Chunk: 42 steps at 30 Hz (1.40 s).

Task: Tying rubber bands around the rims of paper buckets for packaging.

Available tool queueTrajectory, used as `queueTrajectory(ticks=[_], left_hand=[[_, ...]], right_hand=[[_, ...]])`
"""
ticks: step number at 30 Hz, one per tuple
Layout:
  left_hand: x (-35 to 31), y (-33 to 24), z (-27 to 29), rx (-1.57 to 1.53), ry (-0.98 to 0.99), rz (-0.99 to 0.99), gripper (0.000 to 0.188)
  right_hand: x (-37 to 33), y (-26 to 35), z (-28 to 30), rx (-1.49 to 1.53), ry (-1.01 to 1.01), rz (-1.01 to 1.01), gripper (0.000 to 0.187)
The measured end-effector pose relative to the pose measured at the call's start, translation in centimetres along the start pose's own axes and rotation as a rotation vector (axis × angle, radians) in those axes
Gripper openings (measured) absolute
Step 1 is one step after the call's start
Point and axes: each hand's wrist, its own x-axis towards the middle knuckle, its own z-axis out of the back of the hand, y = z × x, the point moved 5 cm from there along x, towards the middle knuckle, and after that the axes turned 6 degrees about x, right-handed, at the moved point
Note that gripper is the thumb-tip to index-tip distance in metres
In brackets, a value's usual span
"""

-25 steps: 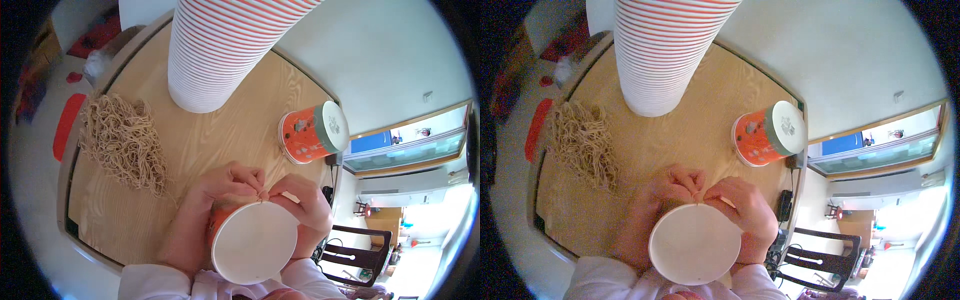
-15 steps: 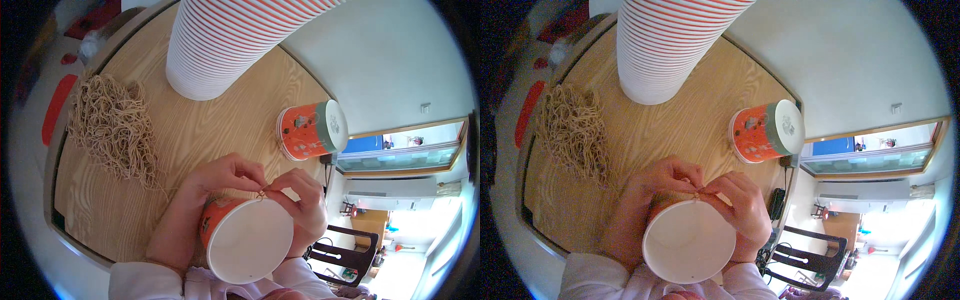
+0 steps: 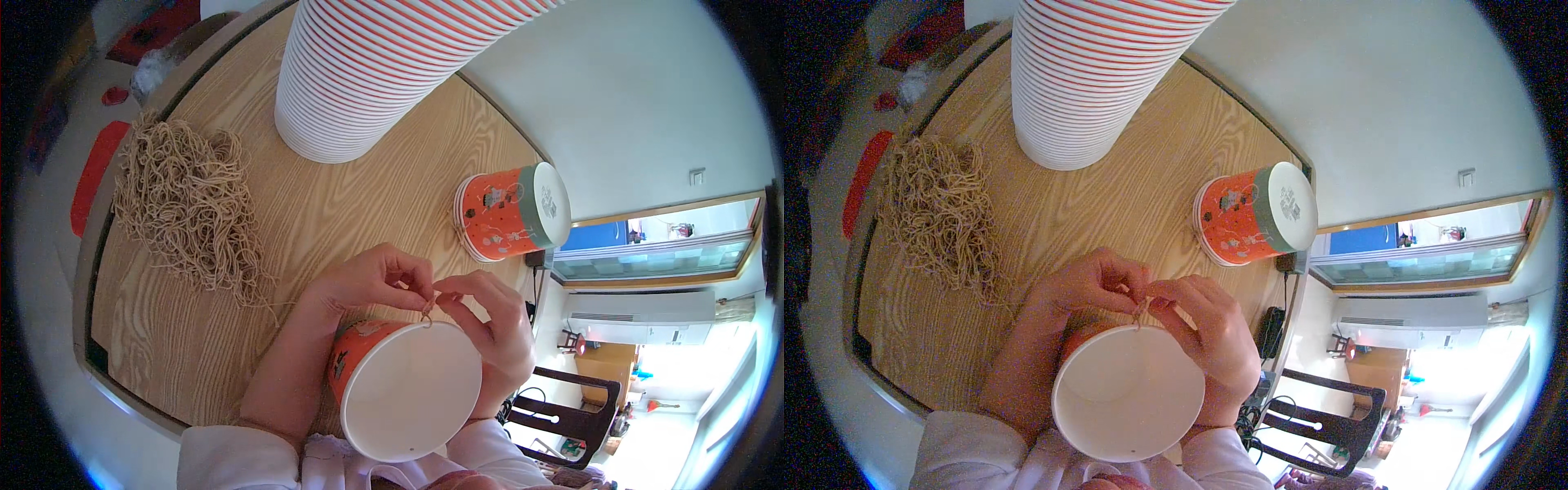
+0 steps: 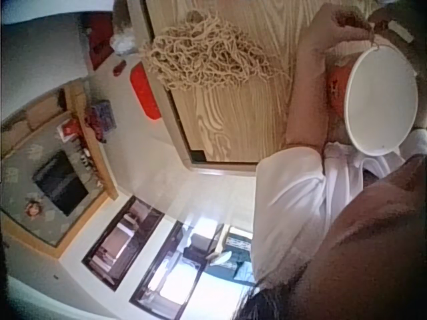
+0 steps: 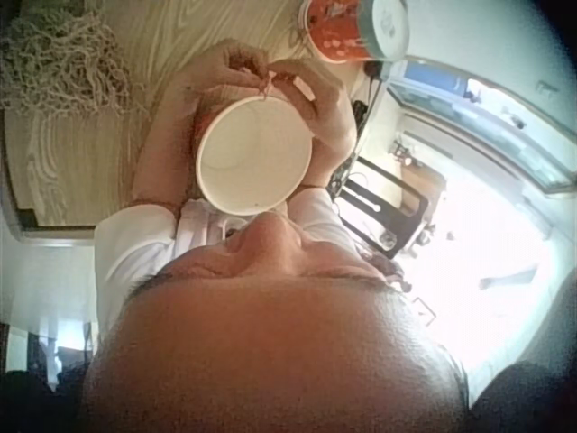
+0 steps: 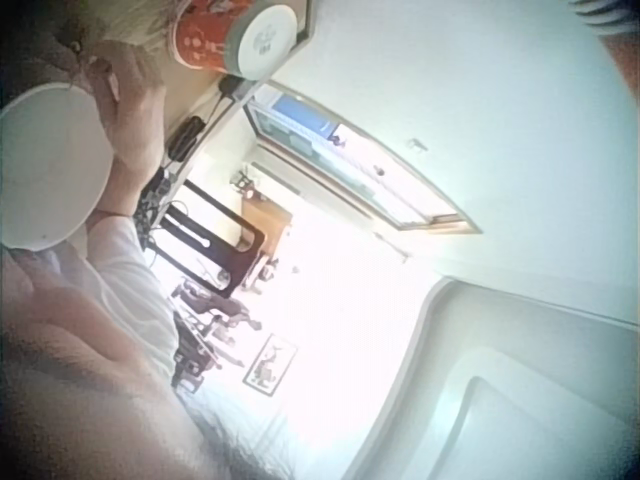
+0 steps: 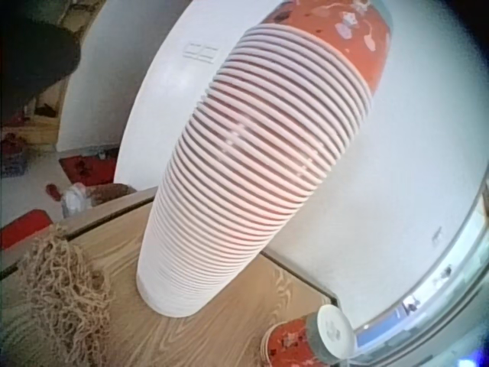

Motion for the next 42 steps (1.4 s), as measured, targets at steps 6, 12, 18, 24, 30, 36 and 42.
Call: queueTrajectory(ticks=[6,12,18,24,30,36,42], left_hand=[[0.2,0.4,0.2,0.048,-0.002,-0.076,0.009],[-0.4,-0.1,0.4,-0.125,-0.074,0.073,0.013],[-0.4,-0.2,0.5,-0.106,-0.105,0.048,0.010],[-0.9,0.0,0.8,-0.009,-0.002,-0.004,0.010],[-1.2,-0.8,0.1,0.076,0.110,0.112,0.014],[-1.8,-1.5,0.9,-0.015,-0.094,0.127,0.012],[-1.1,-1.6,0.5,0.051,-0.089,0.151,0.013]], right_hand=[[0.1,0.0,0.0,-0.012,0.073,0.054,0.016],[-0.2,-0.1,0.4,0.108,0.003,-0.027,0.016],[-0.1,0.3,-0.4,0.199,0.284,0.162,0.020],[-0.6,0.1,0.1,0.232,0.184,0.058,0.017],[-0.8,-0.1,0.4,0.252,0.182,-0.008,0.016],[-1.1,-0.9,0.5,0.287,0.040,-0.260,0.015],[-0.2,-0.1,-0.1,0.290,0.287,0.002,0.018]])
